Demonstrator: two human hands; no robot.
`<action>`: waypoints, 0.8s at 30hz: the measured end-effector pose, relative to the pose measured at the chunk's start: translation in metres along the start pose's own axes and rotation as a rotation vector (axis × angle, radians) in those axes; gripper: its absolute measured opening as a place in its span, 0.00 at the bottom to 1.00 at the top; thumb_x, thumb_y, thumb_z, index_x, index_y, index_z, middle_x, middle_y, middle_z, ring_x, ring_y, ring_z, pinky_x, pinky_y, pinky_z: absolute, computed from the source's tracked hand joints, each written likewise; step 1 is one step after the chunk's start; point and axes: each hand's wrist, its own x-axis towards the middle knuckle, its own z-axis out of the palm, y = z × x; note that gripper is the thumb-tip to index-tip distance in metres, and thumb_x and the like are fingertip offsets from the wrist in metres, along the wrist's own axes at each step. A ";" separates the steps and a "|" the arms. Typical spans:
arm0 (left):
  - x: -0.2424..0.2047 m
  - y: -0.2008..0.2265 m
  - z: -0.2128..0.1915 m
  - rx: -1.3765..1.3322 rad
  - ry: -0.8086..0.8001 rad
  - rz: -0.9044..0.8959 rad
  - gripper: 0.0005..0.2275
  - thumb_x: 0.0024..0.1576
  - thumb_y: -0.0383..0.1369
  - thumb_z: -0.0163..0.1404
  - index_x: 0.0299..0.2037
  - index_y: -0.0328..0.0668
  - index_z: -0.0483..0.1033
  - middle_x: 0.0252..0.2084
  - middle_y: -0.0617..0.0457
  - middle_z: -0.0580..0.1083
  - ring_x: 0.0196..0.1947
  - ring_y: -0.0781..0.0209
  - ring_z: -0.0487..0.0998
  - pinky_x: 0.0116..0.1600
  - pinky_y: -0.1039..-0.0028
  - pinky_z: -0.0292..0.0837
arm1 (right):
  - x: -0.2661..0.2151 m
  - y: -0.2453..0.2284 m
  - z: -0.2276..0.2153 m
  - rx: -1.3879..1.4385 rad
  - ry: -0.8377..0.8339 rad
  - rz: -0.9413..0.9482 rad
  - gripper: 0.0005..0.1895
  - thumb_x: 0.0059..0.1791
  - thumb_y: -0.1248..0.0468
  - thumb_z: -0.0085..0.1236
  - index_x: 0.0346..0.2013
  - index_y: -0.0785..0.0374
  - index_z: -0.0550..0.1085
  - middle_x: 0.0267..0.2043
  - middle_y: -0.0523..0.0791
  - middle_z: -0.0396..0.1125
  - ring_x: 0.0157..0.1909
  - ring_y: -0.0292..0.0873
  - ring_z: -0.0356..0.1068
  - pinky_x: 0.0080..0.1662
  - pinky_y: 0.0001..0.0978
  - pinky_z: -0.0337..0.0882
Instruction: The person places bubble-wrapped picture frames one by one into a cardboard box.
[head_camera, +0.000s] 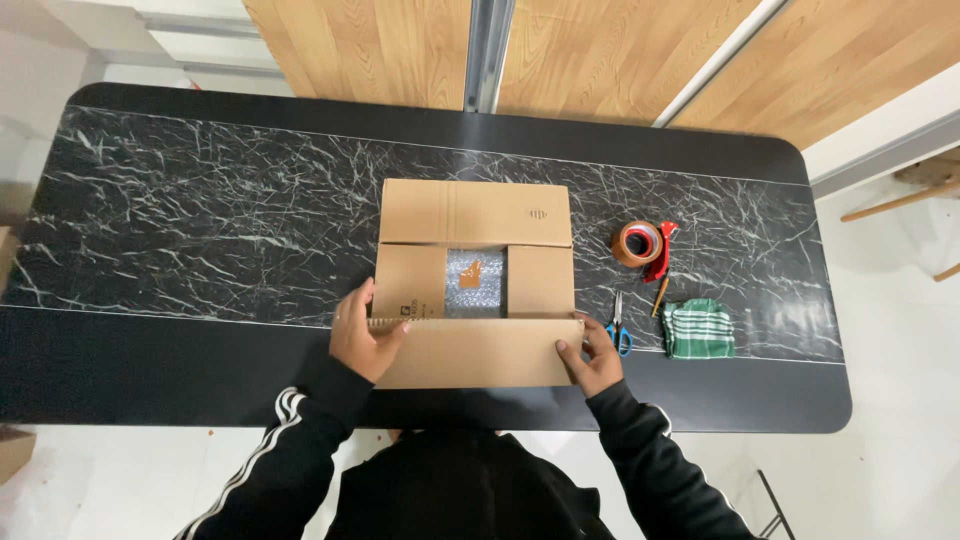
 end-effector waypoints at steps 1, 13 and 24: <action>0.009 -0.002 0.004 0.107 -0.081 0.002 0.40 0.52 0.53 0.62 0.70 0.33 0.67 0.59 0.35 0.76 0.58 0.34 0.77 0.62 0.46 0.72 | 0.001 0.001 0.002 -0.006 0.012 0.023 0.18 0.47 0.62 0.75 0.41 0.74 0.79 0.66 0.59 0.70 0.65 0.66 0.71 0.60 0.60 0.76; 0.142 -0.026 0.078 0.357 -0.391 -0.067 0.47 0.53 0.62 0.56 0.78 0.39 0.58 0.76 0.34 0.59 0.75 0.25 0.61 0.73 0.36 0.57 | 0.004 0.014 0.011 -0.024 0.015 0.075 0.17 0.51 0.59 0.69 0.37 0.71 0.72 0.69 0.59 0.61 0.70 0.71 0.64 0.60 0.67 0.75; 0.266 -0.044 0.144 0.676 -0.793 -0.070 0.29 0.64 0.60 0.34 0.63 0.54 0.77 0.65 0.52 0.77 0.68 0.48 0.73 0.72 0.53 0.54 | -0.022 -0.023 0.029 -0.519 0.185 -0.415 0.25 0.55 0.60 0.58 0.64 0.70 0.66 0.77 0.62 0.50 0.77 0.67 0.56 0.72 0.58 0.64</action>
